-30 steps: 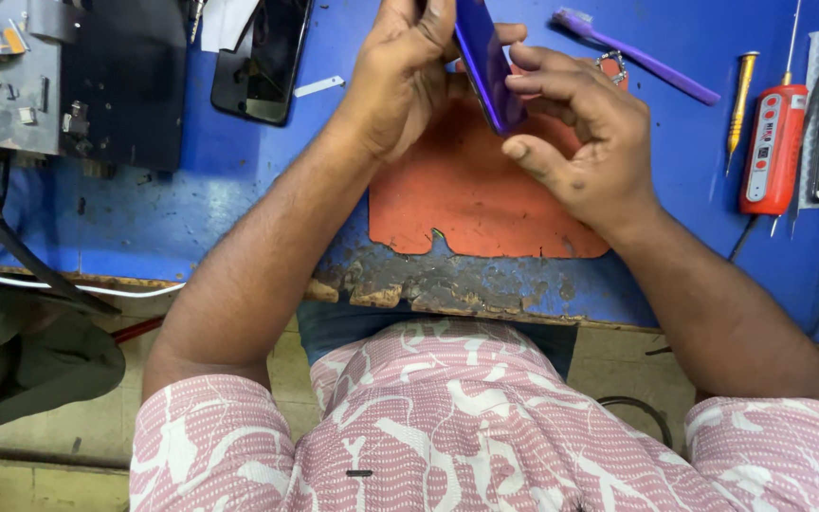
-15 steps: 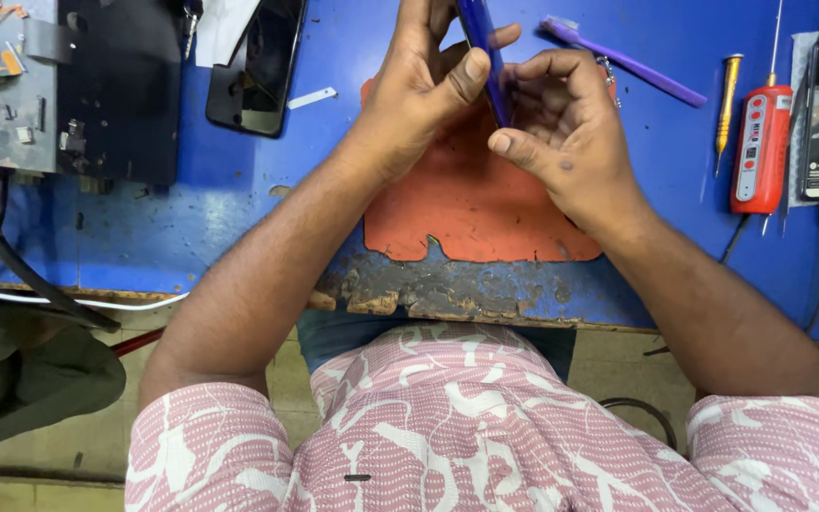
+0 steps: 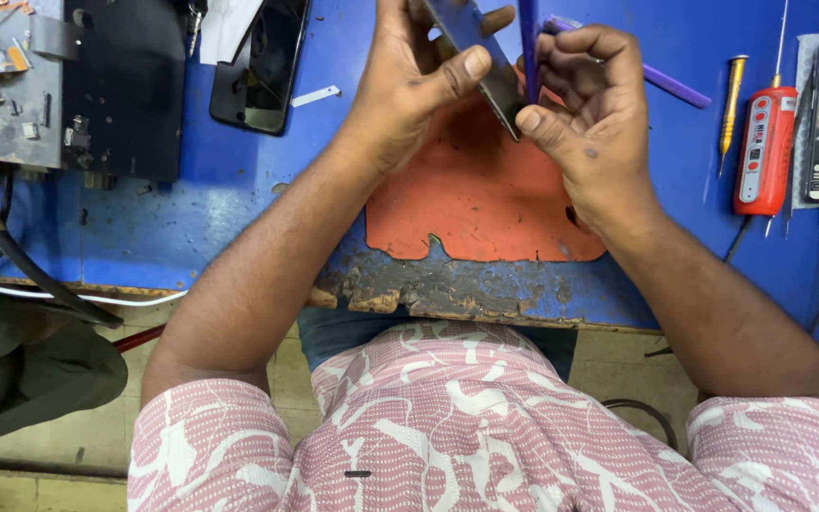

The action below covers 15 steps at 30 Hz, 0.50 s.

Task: The person repeatedly opens and closes the back cover of a blue smartphone to check the fit and alignment of the internal components. They handle the device with both hands, pressing along the edges and inspecting the battery and motherboard area.

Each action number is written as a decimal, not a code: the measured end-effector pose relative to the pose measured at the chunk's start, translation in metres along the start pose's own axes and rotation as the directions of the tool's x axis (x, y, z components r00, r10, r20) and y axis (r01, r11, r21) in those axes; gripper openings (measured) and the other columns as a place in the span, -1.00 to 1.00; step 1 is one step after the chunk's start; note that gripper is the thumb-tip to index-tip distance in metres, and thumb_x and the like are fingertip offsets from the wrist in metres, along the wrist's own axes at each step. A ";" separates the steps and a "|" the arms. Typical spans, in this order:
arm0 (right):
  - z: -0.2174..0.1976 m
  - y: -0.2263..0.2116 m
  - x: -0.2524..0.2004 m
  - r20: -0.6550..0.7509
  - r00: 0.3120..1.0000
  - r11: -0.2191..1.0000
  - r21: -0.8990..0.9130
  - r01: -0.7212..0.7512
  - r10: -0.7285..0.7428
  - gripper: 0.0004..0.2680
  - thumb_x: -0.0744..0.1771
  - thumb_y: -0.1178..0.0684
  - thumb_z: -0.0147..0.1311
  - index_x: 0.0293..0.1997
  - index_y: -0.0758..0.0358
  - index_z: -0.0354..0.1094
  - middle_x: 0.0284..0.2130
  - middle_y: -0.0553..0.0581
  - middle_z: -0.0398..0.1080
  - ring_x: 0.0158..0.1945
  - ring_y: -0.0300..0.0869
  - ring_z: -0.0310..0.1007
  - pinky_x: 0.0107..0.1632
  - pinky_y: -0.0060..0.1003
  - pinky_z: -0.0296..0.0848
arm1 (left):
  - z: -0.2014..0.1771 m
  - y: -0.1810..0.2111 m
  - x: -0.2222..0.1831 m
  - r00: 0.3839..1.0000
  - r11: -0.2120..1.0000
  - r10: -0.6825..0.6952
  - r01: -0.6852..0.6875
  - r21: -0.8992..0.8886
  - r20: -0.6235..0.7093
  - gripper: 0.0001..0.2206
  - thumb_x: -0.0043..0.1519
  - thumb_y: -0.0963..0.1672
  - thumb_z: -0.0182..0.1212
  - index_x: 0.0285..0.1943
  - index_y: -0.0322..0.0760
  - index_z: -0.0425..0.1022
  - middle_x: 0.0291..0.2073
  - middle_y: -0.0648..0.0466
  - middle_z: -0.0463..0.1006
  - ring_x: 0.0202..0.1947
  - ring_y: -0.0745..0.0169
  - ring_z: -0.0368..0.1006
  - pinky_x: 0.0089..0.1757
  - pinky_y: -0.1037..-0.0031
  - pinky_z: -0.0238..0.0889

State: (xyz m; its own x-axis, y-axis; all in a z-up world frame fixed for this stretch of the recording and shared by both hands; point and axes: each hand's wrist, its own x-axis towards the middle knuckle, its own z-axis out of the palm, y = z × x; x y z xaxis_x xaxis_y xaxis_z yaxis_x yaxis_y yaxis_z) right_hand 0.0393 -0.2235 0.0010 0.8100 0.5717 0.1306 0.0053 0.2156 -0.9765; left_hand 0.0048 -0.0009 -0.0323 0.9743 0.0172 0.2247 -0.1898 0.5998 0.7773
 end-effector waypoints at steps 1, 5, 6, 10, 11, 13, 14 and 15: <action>0.000 -0.001 0.000 -0.023 1.000 1.000 0.009 0.015 -0.015 -0.54 0.39 0.15 0.40 0.31 0.16 0.03 0.23 0.11 0.26 0.31 -0.13 0.31 0.45 -0.19 0.45 | 0.000 0.000 0.000 1.000 0.999 -0.017 0.016 -0.039 -0.021 -0.34 0.36 -0.18 0.37 0.46 -0.13 -0.11 0.40 -0.13 0.16 0.47 -0.05 0.26 0.27 -0.01 0.40; 0.000 0.002 -0.003 -0.113 0.988 0.995 -0.016 0.103 -0.104 -0.43 0.34 0.16 0.46 0.36 0.12 -0.04 0.19 0.10 0.21 0.31 -0.12 0.30 0.43 -0.20 0.37 | -0.015 0.004 0.001 0.994 0.970 -0.077 0.058 -0.235 -0.072 -0.47 0.35 -0.28 0.28 0.40 -0.34 0.03 0.22 -0.25 0.29 0.31 -0.14 0.30 0.27 0.11 0.35; -0.003 0.001 -0.005 -0.121 0.983 0.990 -0.047 0.133 -0.138 -0.40 0.35 0.18 0.47 0.39 0.11 -0.07 0.18 0.09 0.20 0.32 -0.11 0.30 0.45 -0.20 0.35 | -0.017 0.003 0.002 0.987 0.957 -0.120 0.087 -0.277 -0.104 -0.51 0.33 -0.30 0.25 0.36 -0.44 0.06 0.14 -0.30 0.30 0.22 -0.20 0.31 0.20 0.10 0.34; -0.006 0.004 -0.003 -0.143 0.975 0.986 -0.027 0.165 -0.168 -0.30 0.34 0.19 0.49 0.42 0.03 -0.26 0.24 0.10 0.17 0.37 -0.12 0.27 0.50 -0.19 0.28 | -0.009 0.014 0.010 0.979 0.985 -0.076 0.045 -0.167 -0.187 -0.34 0.10 -0.35 0.22 0.38 -0.25 0.02 0.33 -0.43 0.40 0.09 -0.21 0.40 -0.08 0.22 0.20; -0.008 0.003 -0.003 -0.141 0.974 0.984 -0.031 0.177 -0.179 -0.28 0.35 0.20 0.49 0.43 0.02 -0.28 0.25 0.10 0.16 0.39 -0.13 0.26 0.50 -0.19 0.25 | -0.005 0.022 0.012 0.989 0.982 -0.025 -0.004 -0.191 -0.147 -0.30 0.10 -0.34 0.22 0.42 -0.15 0.00 0.35 -0.33 0.36 0.18 -0.19 0.36 0.03 0.21 0.26; -0.012 0.007 -0.003 -0.121 0.972 0.978 -0.086 0.192 -0.202 -0.28 0.36 0.26 0.49 0.46 0.03 -0.27 0.25 0.10 0.16 0.42 -0.13 0.24 0.51 -0.19 0.19 | 0.008 0.024 0.007 0.996 0.956 0.062 -0.078 -0.282 -0.066 -0.22 0.11 -0.33 0.22 0.49 0.05 -0.02 0.39 -0.13 0.29 0.37 -0.15 0.30 0.24 0.17 0.36; -0.016 0.009 -0.006 -0.113 0.971 0.973 -0.120 0.197 -0.211 -0.28 0.37 0.28 0.49 0.47 0.02 -0.26 0.25 0.10 0.16 0.43 -0.13 0.23 0.52 -0.18 0.18 | 0.006 0.026 0.011 0.995 0.963 0.078 -0.093 -0.254 -0.069 -0.23 0.12 -0.33 0.21 0.49 0.02 -0.03 0.37 -0.15 0.29 0.38 -0.21 0.28 0.22 0.12 0.38; -0.019 0.012 -0.008 -0.104 0.970 0.967 -0.150 0.205 -0.222 -0.28 0.38 0.30 0.49 0.47 0.01 -0.26 0.27 0.10 0.15 0.43 -0.13 0.21 0.53 -0.18 0.23 | 0.005 0.027 0.011 0.993 0.964 0.083 -0.100 -0.245 -0.078 -0.24 0.13 -0.32 0.20 0.50 -0.02 -0.03 0.34 -0.18 0.29 0.39 -0.28 0.26 0.19 0.08 0.40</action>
State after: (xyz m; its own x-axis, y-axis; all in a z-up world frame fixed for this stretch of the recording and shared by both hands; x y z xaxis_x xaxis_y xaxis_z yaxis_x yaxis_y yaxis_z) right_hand 0.0443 -0.2401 -0.0149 0.8454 0.4238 0.3252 0.2593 0.2068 -0.9434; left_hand 0.0102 0.0111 -0.0060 0.9616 0.1292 0.2419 -0.2506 0.7727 0.5833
